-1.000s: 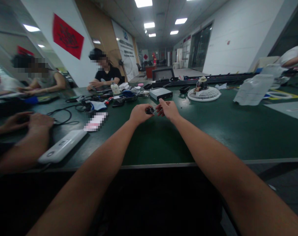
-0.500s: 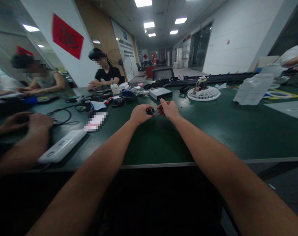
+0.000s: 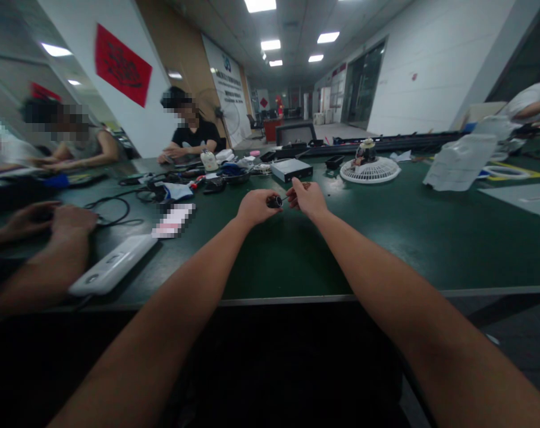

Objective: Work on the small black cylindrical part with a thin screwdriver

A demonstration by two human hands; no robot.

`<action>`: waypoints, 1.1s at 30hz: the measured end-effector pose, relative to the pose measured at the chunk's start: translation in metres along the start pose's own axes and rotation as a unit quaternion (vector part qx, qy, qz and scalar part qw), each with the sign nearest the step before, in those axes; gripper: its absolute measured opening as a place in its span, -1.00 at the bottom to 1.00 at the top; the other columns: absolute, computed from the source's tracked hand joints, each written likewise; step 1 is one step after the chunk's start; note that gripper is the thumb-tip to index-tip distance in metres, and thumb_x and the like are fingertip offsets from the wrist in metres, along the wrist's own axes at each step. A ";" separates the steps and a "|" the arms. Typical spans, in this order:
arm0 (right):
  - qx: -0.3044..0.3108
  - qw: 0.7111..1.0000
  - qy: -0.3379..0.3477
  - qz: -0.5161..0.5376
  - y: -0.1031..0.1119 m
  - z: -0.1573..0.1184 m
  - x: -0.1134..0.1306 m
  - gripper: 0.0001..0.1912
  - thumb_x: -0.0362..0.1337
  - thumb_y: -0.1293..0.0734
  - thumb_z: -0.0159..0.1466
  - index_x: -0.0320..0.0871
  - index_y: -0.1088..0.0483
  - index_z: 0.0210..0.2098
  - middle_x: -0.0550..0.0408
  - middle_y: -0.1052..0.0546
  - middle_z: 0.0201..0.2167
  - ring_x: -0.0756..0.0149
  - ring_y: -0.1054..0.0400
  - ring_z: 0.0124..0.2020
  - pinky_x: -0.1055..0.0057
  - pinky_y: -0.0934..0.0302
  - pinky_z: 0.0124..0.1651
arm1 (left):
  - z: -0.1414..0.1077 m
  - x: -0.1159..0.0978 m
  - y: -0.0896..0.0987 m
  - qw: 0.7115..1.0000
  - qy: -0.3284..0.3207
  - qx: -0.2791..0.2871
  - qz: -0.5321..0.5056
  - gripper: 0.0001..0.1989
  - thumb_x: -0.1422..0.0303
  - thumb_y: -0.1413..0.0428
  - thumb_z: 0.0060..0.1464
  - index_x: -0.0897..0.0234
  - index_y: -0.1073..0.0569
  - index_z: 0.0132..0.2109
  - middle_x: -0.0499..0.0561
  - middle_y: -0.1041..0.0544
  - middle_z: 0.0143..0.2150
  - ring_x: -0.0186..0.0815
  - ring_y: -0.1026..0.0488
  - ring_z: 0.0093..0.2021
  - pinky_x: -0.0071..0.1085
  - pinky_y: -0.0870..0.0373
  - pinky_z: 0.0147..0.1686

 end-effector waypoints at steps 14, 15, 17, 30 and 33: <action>0.020 1.000 0.005 0.013 0.000 -0.001 0.000 -0.49 0.06 -0.27 0.43 -0.20 -0.49 -0.45 -0.03 -0.61 -0.49 0.40 -0.45 -0.63 0.52 -0.20 -0.61 | 0.000 0.001 0.001 1.000 0.004 -0.002 0.007 -0.61 0.25 -0.35 -0.01 0.17 -0.62 0.00 0.09 -0.66 -0.09 -0.10 -0.55 -0.07 -0.20 -0.45 0.00; 0.027 0.999 0.004 0.023 -0.001 -0.002 0.001 -0.48 0.07 -0.28 0.43 -0.19 -0.50 -0.45 -0.04 -0.62 -0.48 0.40 -0.46 -0.63 0.52 -0.21 -0.60 | 0.000 0.002 0.001 1.000 0.004 -0.003 0.007 -0.61 0.25 -0.34 0.00 0.17 -0.62 0.00 0.09 -0.66 -0.09 -0.09 -0.55 -0.06 -0.19 -0.45 0.00; 0.039 0.999 -0.005 0.034 -0.002 -0.003 0.003 -0.47 0.08 -0.26 0.43 -0.20 -0.49 -0.46 -0.03 -0.61 -0.49 0.38 -0.46 -0.63 0.51 -0.22 -0.60 | -0.001 0.004 0.001 1.000 0.004 -0.006 0.007 -0.62 0.24 -0.34 0.00 0.18 -0.63 -0.01 0.10 -0.66 -0.09 -0.09 -0.55 -0.07 -0.19 -0.45 0.00; 0.048 0.998 -0.017 0.041 -0.001 -0.002 0.002 -0.49 0.02 -0.26 0.45 -0.21 -0.50 -0.46 -0.06 -0.62 -0.49 0.36 -0.47 -0.62 0.52 -0.23 -0.61 | -0.001 0.005 0.001 1.000 0.004 -0.007 0.003 -0.64 0.26 -0.33 0.01 0.18 -0.63 -0.01 0.09 -0.67 -0.10 -0.09 -0.56 -0.09 -0.20 -0.46 -0.02; 0.036 0.999 -0.034 0.009 0.000 0.000 0.001 -0.49 -0.03 -0.26 0.46 -0.23 -0.49 -0.50 -0.05 -0.59 -0.53 0.37 -0.45 -0.67 0.51 -0.18 -0.64 | 0.000 0.005 -0.001 1.000 -0.001 -0.001 0.008 -0.62 0.25 -0.35 -0.01 0.19 -0.63 -0.01 0.10 -0.67 -0.10 -0.08 -0.56 -0.08 -0.19 -0.46 -0.01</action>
Point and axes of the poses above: each hand's wrist, its own z-axis towards the middle knuckle, its own y-axis out of the back of the hand, x = y × z, the point moved 1 cm from there along z, towards the middle knuckle
